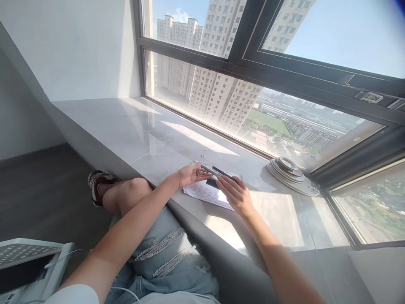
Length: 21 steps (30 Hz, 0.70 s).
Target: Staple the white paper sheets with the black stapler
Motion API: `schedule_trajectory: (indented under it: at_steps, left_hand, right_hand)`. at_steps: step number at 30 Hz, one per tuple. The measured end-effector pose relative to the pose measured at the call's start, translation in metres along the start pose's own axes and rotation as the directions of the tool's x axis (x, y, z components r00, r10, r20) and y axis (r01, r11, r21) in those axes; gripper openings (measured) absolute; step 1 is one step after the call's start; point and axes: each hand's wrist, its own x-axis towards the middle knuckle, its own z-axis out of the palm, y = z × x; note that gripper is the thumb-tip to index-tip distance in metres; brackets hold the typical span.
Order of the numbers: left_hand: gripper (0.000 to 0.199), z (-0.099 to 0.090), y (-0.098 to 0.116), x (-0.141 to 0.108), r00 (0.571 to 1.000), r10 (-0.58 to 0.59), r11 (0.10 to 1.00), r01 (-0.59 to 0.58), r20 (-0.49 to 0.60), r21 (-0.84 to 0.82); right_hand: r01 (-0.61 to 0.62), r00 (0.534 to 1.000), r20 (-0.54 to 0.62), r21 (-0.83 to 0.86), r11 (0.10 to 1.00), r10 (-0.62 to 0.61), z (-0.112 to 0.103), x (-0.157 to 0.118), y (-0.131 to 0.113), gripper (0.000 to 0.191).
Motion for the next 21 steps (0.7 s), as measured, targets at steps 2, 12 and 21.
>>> schedule_trajectory:
  at_steps: [2, 12, 21]
  left_hand:
    - [0.031, -0.004, 0.000, 0.000, 0.998, 0.033, 0.998, -0.030, -0.058, 0.058]
    - [0.032, -0.010, 0.049, 0.052, 0.801, 0.594, -0.018, 0.103, -0.072, 0.995]
    - [0.050, -0.002, 0.052, 0.108, 0.939, 0.306, -0.280, 0.247, -0.158, 0.928]
  right_hand:
    - [-0.210, 0.970, -0.110, 0.074, 0.975, 0.217, 0.005, 0.001, -0.001, 0.043]
    - [-0.807, 0.446, 0.223, 0.520, 0.281, 0.867, 0.023, -0.019, 0.032, 0.042]
    - [-0.842, 0.512, 0.297, 0.359, 0.403, 0.806, 0.028, -0.014, 0.036, 0.041]
